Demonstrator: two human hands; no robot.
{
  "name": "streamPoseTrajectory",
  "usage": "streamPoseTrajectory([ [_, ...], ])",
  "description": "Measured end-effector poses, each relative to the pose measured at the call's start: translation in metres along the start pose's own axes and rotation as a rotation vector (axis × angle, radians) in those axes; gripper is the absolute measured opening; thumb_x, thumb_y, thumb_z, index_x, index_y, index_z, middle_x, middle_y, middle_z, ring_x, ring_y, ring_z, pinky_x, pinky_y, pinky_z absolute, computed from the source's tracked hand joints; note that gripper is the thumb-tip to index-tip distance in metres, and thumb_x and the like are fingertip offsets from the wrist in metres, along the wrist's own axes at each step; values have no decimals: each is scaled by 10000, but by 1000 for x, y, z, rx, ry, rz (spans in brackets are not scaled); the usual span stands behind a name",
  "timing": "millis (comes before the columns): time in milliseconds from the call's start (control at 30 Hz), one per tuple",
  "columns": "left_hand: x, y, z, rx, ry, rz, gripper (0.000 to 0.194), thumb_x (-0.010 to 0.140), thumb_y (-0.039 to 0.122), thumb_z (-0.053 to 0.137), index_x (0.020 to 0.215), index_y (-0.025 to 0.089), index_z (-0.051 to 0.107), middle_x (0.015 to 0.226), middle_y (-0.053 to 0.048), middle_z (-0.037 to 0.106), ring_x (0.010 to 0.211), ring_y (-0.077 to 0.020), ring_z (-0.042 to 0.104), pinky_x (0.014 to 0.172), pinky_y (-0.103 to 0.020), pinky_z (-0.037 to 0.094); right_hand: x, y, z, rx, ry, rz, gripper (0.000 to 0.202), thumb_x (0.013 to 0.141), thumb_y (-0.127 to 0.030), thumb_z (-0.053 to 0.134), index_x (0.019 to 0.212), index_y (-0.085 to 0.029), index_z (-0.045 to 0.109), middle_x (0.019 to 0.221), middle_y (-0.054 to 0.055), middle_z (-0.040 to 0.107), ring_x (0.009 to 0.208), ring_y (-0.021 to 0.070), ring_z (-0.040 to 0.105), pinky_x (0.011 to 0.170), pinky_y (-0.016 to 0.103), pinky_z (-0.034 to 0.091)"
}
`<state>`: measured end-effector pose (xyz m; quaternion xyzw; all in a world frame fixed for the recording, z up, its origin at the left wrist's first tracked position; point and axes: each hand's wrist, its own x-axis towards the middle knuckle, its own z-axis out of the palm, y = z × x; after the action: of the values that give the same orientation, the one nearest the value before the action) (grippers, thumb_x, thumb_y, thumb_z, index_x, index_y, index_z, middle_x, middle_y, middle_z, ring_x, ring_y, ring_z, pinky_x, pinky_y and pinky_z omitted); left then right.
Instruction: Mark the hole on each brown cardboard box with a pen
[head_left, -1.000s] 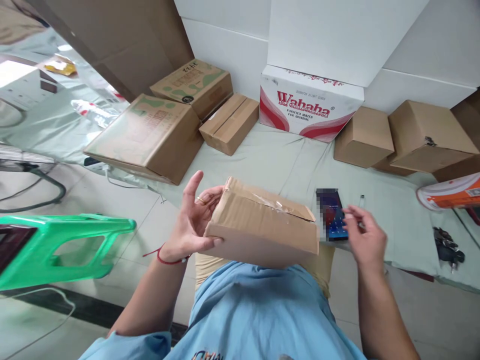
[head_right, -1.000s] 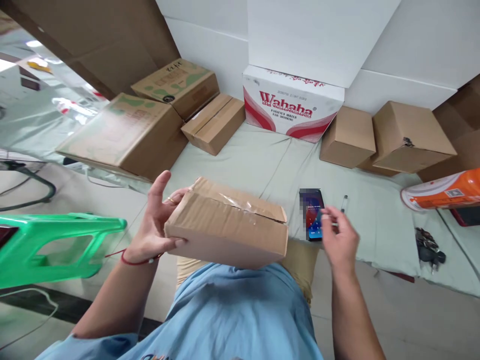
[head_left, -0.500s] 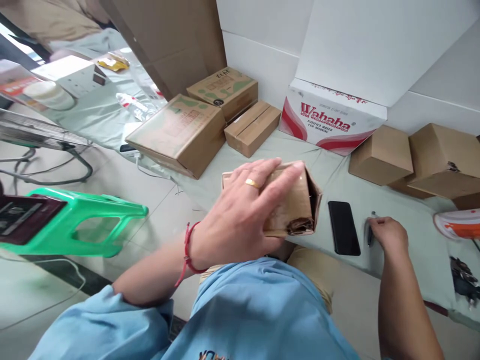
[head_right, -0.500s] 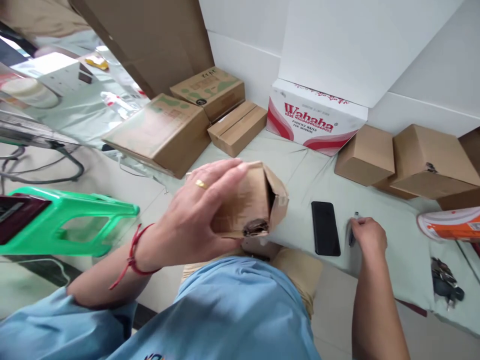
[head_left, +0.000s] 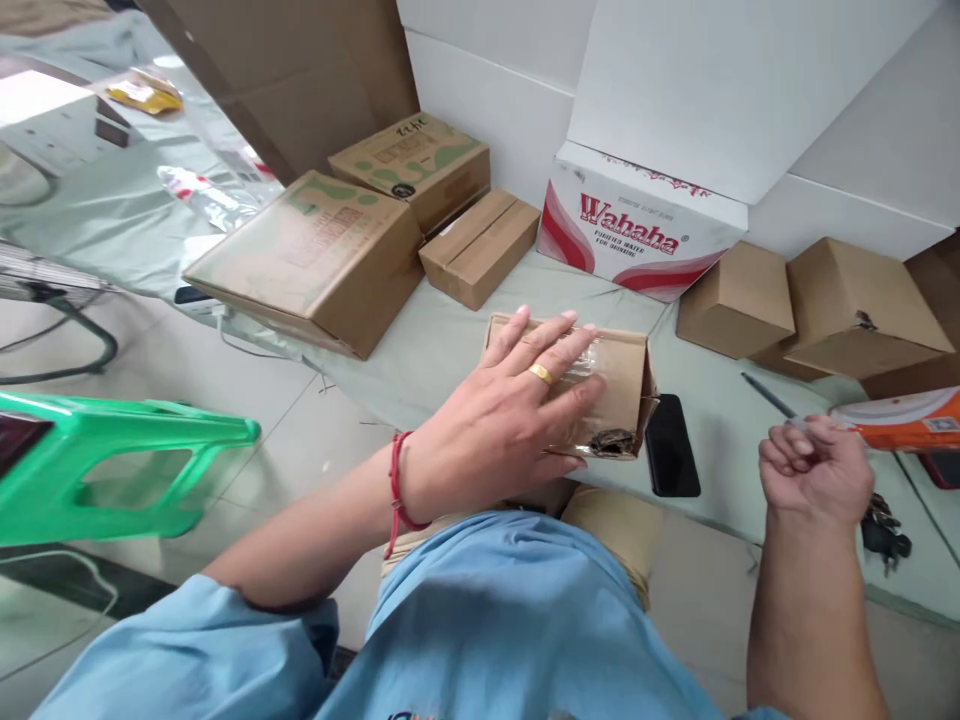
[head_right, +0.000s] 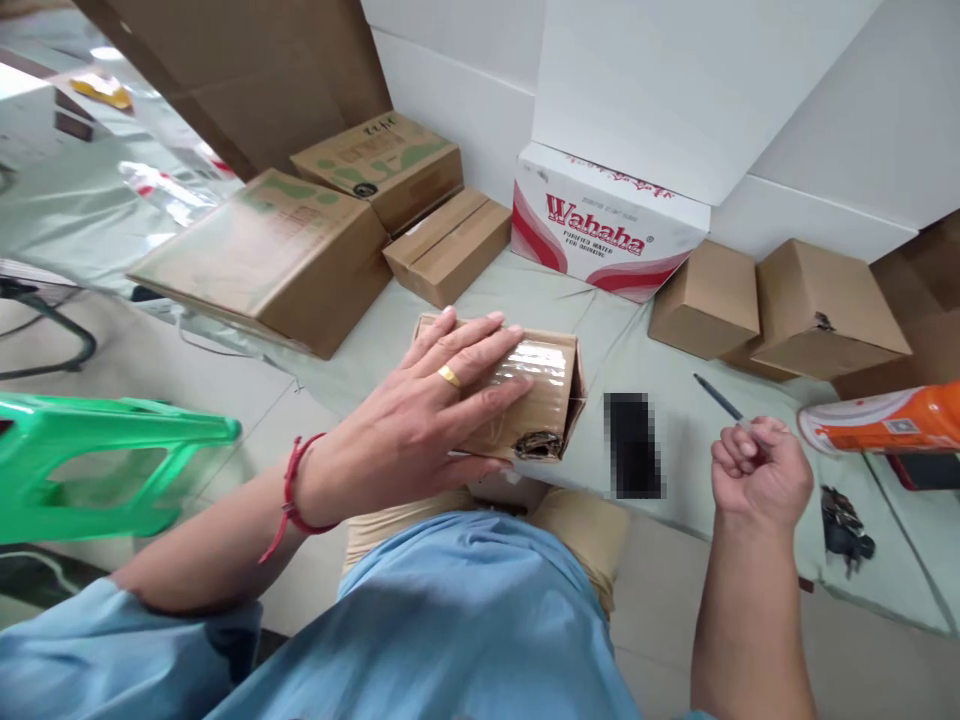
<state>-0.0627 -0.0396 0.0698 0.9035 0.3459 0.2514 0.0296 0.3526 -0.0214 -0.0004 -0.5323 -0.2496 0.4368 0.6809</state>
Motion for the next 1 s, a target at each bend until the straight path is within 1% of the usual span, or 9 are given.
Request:
streamPoseTrajectory([
  [100,-7,1,0,-12,25,-38,618,1007,491,743,1518,177,595,1754,-260,418,1680,-440,318,1363,-733,195,-25,-25,35,157,-78,-15,108,779,-262,697,865,-207,666,541,-113,304,408,61,230,348,177,210],
  [233,-9,-1,-9,14,-48,-132,670,990,301,694,1612,137,508,1803,-298,282,1692,-475,244,1329,-749,235,-45,-37,73,292,-169,-103,142,769,-162,734,905,-182,697,608,-89,405,458,36,311,371,131,268],
  [333,-6,-8,-16,27,-124,-135,698,984,310,739,1638,205,521,1817,-280,249,1671,-492,261,1292,-722,314,-47,-30,80,288,-271,-56,186,750,-186,796,759,-200,611,549,-126,298,427,24,162,320,146,163],
  [500,4,-16,-9,-6,-118,-181,752,833,640,903,1509,393,686,1692,-178,437,1579,-517,353,1260,-814,252,-42,-12,68,382,-348,43,292,766,-309,837,712,-215,566,481,-158,233,402,22,20,280,197,35],
  [633,7,-13,4,3,-94,-235,715,860,459,933,1524,403,674,1732,-164,370,1674,-561,152,1249,-872,223,-55,-2,68,328,-456,126,170,800,-302,811,893,-189,725,486,-138,391,401,33,45,287,182,66],
  [733,3,-3,11,31,-81,-243,689,915,274,881,1546,416,643,1814,-154,279,1687,-552,160,1251,-823,315,-73,0,79,206,-472,118,364,923,-452,764,1164,-184,811,661,-18,667,423,63,172,277,190,90],
  [800,-1,7,15,70,-58,-254,698,930,195,842,1553,425,627,1836,-146,265,1686,-548,186,1242,-820,336,-84,-2,90,152,-484,51,362,939,-509,781,1146,-218,837,817,57,751,476,89,305,269,188,95],
  [900,-7,24,22,133,-3,-270,736,916,124,823,1557,421,615,1843,-142,273,1698,-539,170,1229,-810,373,-94,-7,105,150,-533,-31,179,838,-359,912,956,-263,818,727,12,632,544,111,366,287,163,119],
  [1000,-11,35,28,176,33,-281,758,907,106,820,1563,413,593,1831,-155,300,1707,-527,157,1215,-803,405,-101,-11,116,167,-553,-36,227,819,-234,895,770,-261,675,577,-71,378,503,111,257,323,164,157],
])
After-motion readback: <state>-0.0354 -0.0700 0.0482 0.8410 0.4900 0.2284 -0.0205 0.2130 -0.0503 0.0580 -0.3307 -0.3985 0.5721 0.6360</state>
